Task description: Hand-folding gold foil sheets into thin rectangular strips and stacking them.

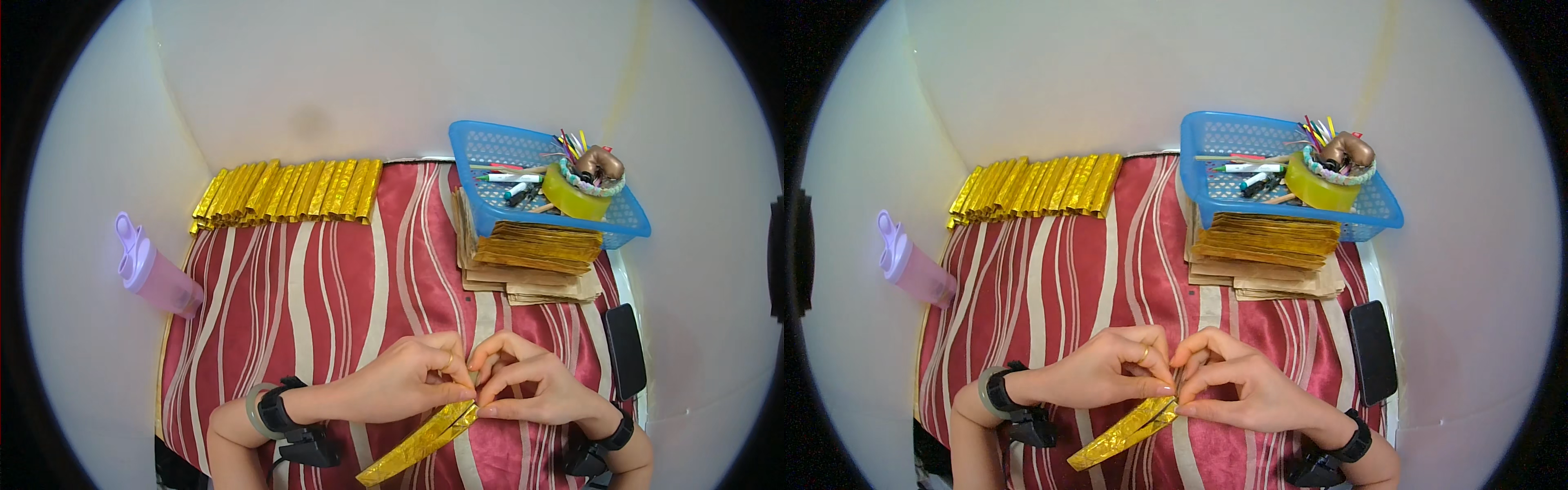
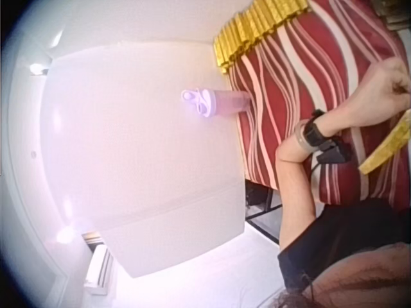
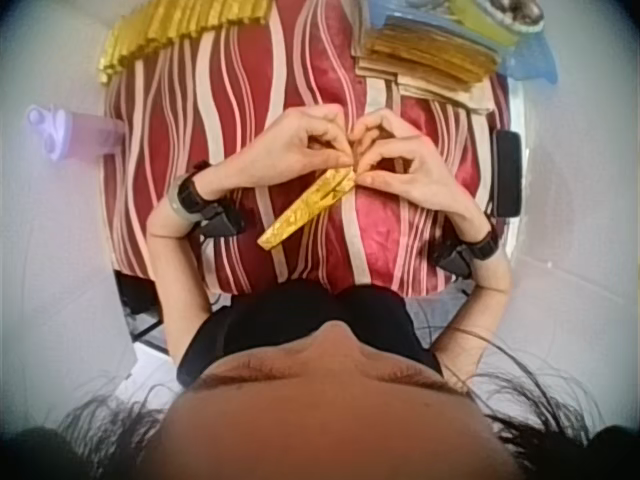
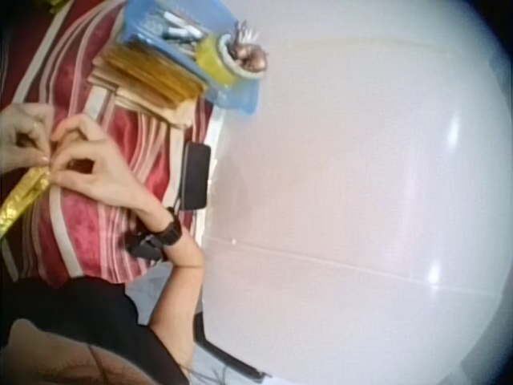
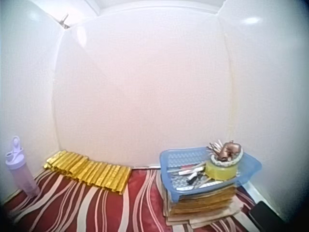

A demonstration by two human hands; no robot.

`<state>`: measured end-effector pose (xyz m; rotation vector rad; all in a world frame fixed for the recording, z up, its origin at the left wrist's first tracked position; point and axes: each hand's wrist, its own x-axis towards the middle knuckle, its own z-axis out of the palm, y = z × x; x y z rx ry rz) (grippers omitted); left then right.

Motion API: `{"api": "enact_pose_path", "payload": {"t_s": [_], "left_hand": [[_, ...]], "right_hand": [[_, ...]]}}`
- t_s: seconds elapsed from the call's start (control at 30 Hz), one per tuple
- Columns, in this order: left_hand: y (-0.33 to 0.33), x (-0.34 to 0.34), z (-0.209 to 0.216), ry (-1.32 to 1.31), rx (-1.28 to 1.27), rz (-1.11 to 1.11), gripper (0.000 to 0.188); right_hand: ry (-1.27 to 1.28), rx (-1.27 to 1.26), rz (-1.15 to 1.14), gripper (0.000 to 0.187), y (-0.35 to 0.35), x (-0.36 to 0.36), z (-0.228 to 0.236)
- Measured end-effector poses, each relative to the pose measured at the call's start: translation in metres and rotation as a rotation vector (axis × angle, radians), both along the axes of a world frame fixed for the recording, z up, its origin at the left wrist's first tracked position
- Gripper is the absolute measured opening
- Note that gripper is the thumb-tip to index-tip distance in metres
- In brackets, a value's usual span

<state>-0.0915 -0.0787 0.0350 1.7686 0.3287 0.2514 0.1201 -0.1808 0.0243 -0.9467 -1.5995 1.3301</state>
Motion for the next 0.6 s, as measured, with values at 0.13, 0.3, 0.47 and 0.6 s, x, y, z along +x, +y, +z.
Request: {"api": "enact_pose_path", "payload": {"t_s": [0.13,0.3,0.47,0.6], "left_hand": [[0.0002,-0.0005,-0.0009,0.006,-0.068,0.002,0.011],[0.0013,-0.0002,-0.0016,0.014,-0.045,-0.022,0.012],[0.0008,0.0002,-0.0016,-0.006,-0.03,-0.03,0.012],[0.002,0.0003,-0.0003,0.003,-0.019,-0.036,0.011]], "right_hand": [[-0.029,0.02,-0.016,0.009,0.0005,0.0002,0.0],[-0.022,-0.02,-0.005,0.009,0.0006,0.0014,-0.0017],[-0.018,-0.004,-0.016,0.009,0.0008,0.0008,-0.003],[-0.022,-0.02,-0.035,0.009,0.0008,0.0001,-0.0026]]}}
